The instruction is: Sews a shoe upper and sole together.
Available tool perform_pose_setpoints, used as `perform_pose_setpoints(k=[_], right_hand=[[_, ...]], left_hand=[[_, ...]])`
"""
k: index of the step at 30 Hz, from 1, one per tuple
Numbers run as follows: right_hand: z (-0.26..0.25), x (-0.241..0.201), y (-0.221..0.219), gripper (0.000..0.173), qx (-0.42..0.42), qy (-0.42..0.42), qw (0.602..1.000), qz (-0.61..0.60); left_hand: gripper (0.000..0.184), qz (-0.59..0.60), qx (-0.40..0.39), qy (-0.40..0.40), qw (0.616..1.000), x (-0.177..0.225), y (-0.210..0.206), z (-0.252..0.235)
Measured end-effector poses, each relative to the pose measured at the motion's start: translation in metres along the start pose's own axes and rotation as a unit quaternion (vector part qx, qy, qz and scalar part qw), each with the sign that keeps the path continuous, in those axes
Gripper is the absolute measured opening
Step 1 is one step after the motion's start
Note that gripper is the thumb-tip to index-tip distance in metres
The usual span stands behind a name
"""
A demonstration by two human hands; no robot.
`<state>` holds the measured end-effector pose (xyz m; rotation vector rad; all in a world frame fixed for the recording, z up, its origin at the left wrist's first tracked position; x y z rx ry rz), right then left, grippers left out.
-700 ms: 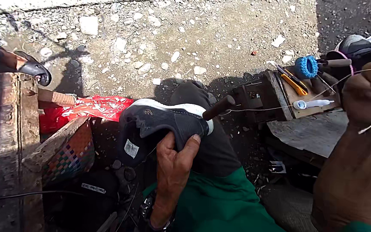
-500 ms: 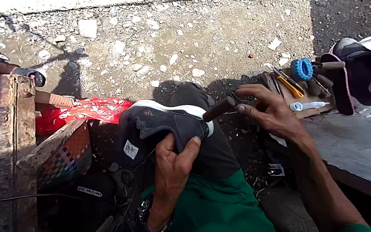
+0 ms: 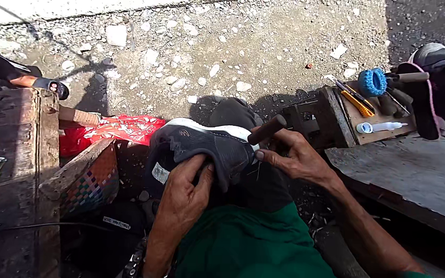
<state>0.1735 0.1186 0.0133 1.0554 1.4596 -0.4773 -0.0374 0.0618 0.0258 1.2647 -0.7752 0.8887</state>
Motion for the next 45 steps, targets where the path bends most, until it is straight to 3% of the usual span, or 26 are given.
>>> perform_pose_setpoints(k=[2,5,11,15,20,26,29,33,38,40,42,44,45], right_hand=[[0.0,-0.002,0.001,0.028,-0.001,-0.004,1.0,0.003],[0.001,-0.004,0.002,0.027,0.016,-0.007,1.0,0.008],[0.004,-0.012,0.007,0.028,0.042,0.025,0.998,0.041],[0.004,-0.011,0.008,0.027,0.046,0.026,0.998,0.039],[0.005,-0.005,0.008,0.025,0.048,0.007,0.999,0.022],[0.003,-0.002,0.013,0.022,0.051,0.012,0.998,0.025],[0.003,0.0,0.012,0.022,0.051,0.004,0.999,0.02],[0.001,-0.001,0.011,0.021,0.048,0.003,0.999,0.025],[0.002,-0.001,0.012,0.02,0.053,0.001,0.998,0.027],[0.001,-0.001,0.012,0.021,0.051,0.002,0.998,0.029],[0.002,-0.001,0.011,0.022,0.047,0.001,0.998,0.031],[0.001,-0.002,0.01,0.022,0.044,0.001,0.998,0.036],[0.001,-0.002,0.009,0.022,0.043,0.0,0.998,0.035]], left_hand=[[0.021,-0.054,0.0,0.03,0.998,-0.004,-0.008,-0.004],[0.013,-0.026,-0.005,0.073,0.997,-0.017,-0.014,-0.01],[0.011,0.055,0.041,0.031,0.997,-0.012,-0.011,-0.007],[0.011,0.103,0.022,0.034,0.994,-0.014,-0.01,-0.007],[0.011,-0.002,0.001,0.099,0.995,-0.024,-0.012,-0.01],[0.021,-0.105,0.112,0.045,0.987,-0.01,0.025,0.013],[0.019,-0.104,0.106,0.045,0.988,-0.009,0.037,0.026],[0.012,-0.052,0.039,0.112,0.992,-0.03,0.048,0.064],[0.022,-0.307,-0.016,0.287,0.907,-0.101,0.069,0.114],[0.038,-0.309,0.036,0.221,0.924,-0.076,0.071,0.11],[0.03,-0.153,0.111,0.106,0.976,-0.028,0.065,0.092],[0.021,-0.009,0.133,0.022,0.991,0.011,0.045,0.064],[0.023,-0.002,0.128,0.003,0.992,0.021,0.031,0.05]])
Point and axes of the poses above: each hand's wrist, its own z-axis away from the middle knuckle, its own y-axis out of the back of the hand, x = y × z, the point moved 9 cm from there along -z, towards the middle knuckle, and after that the axes turned 11 degrees about y, right-handed, at the moved point
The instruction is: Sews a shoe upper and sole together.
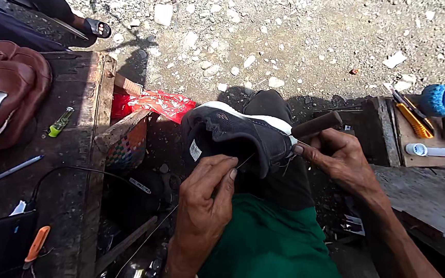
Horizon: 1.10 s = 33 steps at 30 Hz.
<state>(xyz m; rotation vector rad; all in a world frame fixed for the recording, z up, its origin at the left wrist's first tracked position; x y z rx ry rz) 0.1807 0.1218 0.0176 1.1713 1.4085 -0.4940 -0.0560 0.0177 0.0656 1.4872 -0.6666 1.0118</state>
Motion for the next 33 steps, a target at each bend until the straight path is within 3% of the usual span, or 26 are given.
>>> perform_pose_setpoints(k=[3,7,12,27,30,33], right_hand=[[-0.002,-0.002,-0.002,0.023,0.002,-0.001,1.0,0.002],[0.001,-0.003,-0.002,0.024,0.003,-0.007,1.0,0.001],[0.002,-0.004,0.0,0.026,0.008,0.013,1.0,0.006],[0.004,0.0,0.003,0.019,0.045,0.063,0.996,-0.033],[0.002,0.004,0.007,0.019,-0.001,0.034,0.999,-0.022],[-0.004,0.005,0.046,0.026,-0.058,-0.017,0.989,0.131]], left_hand=[[0.021,-0.049,-0.055,0.005,0.997,-0.003,-0.046,-0.026],[0.016,0.061,-0.158,0.086,0.982,-0.03,-0.064,-0.046],[0.017,0.121,-0.105,0.078,0.984,-0.026,-0.06,-0.047],[0.013,0.129,0.036,0.035,0.99,-0.025,-0.064,-0.047],[0.008,0.102,0.01,0.046,0.994,-0.028,-0.064,-0.047],[0.006,0.109,-0.08,0.062,0.989,-0.029,-0.065,-0.048]])
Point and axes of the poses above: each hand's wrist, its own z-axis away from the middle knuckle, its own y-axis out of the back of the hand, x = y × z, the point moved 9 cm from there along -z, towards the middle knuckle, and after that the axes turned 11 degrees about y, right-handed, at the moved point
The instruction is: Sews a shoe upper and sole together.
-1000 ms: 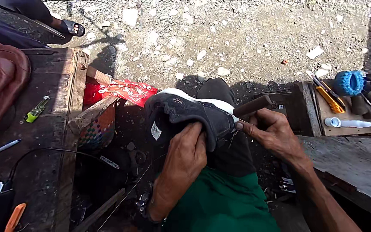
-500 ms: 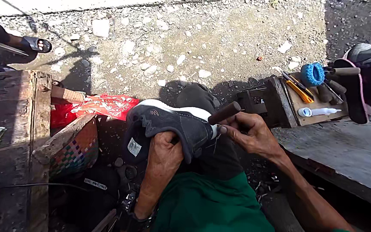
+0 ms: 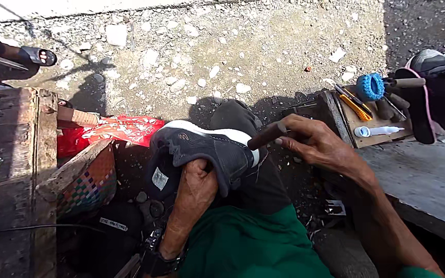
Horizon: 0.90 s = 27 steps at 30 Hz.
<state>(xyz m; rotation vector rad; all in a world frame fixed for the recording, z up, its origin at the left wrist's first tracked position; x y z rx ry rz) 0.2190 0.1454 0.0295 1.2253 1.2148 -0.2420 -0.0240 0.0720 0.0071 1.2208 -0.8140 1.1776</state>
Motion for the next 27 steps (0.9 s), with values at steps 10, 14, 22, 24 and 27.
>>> perform_pose_setpoints(k=[10,14,22,24,27], right_hand=[[-0.05,-0.102,-0.046,0.026,-0.244,0.289,0.879,0.29],[-0.048,-0.096,-0.061,0.02,-0.323,0.281,0.863,0.269],[-0.048,-0.098,-0.064,0.016,-0.255,0.319,0.86,0.306],[-0.049,-0.095,-0.064,0.015,-0.238,0.329,0.864,0.298],[-0.053,-0.094,-0.063,0.017,-0.31,0.252,0.879,0.259]], left_hand=[[0.017,-0.187,0.029,-0.046,0.981,0.019,0.022,0.018],[0.008,-0.047,-0.053,-0.089,0.993,0.029,0.063,0.049],[0.018,0.474,-0.285,-0.107,0.826,0.042,0.049,0.061],[0.014,0.263,-0.172,-0.137,0.94,0.034,0.049,0.046],[0.015,-0.076,-0.045,-0.136,0.987,0.038,0.022,0.034]])
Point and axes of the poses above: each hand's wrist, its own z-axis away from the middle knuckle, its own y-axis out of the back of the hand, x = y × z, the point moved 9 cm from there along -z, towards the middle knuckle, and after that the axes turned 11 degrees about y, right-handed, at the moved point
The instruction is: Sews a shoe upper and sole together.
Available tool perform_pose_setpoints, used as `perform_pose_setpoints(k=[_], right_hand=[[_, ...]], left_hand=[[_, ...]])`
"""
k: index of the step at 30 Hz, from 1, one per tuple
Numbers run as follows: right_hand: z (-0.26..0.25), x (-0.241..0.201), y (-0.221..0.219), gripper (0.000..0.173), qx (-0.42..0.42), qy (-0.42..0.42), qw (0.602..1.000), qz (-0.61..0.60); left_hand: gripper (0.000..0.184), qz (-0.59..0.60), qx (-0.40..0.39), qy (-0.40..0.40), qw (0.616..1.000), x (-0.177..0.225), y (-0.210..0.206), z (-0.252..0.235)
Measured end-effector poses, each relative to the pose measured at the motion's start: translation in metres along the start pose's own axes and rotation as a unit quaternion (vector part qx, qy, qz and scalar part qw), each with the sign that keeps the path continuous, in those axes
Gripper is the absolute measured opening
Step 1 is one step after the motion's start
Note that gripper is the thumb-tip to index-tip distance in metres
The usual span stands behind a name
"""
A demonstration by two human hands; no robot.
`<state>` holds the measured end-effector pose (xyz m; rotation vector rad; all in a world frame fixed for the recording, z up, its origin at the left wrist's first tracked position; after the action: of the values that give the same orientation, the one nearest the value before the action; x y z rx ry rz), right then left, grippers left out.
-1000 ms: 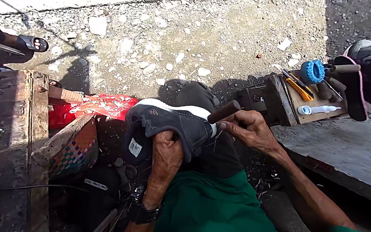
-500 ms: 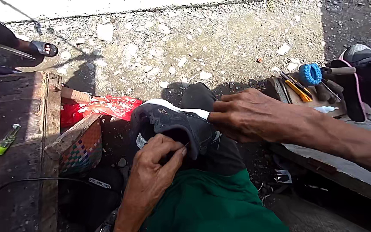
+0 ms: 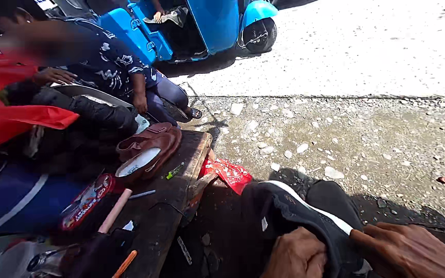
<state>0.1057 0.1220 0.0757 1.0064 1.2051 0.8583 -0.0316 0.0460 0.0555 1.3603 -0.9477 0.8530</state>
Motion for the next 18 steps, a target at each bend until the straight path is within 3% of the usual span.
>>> perform_pose_setpoints(k=[3,7,10,14,18], right_hand=[[-0.001,0.0,0.0,0.021,-0.031,-0.037,0.998,-0.035],[0.004,-0.003,0.001,0.018,0.006,-0.033,0.998,-0.044],[0.0,-0.007,0.008,0.016,0.034,-0.013,0.998,-0.043],[-0.003,-0.001,0.011,0.016,0.002,0.002,0.999,-0.038],[0.001,0.011,0.013,0.015,-0.015,-0.007,0.999,-0.035]], left_hand=[[0.018,-0.083,0.002,0.053,0.995,-0.006,-0.015,-0.014],[0.019,-0.027,-0.037,0.134,0.99,-0.021,-0.025,-0.025],[0.015,0.034,0.021,0.09,0.995,-0.018,-0.022,-0.024],[0.014,0.079,0.065,0.082,0.991,-0.017,-0.023,-0.027],[0.014,0.105,0.069,0.073,0.989,-0.018,-0.027,-0.034]])
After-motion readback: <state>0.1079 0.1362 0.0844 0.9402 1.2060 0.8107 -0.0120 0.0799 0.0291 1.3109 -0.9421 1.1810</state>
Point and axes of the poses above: each hand's wrist, its own z-axis away from the middle knuckle, its own y-axis out of the back of the hand, x = y × z, the point moved 9 cm from there along -z, towards the middle knuckle, and after that the axes turned 11 degrees about y, right-handed, at the moved point
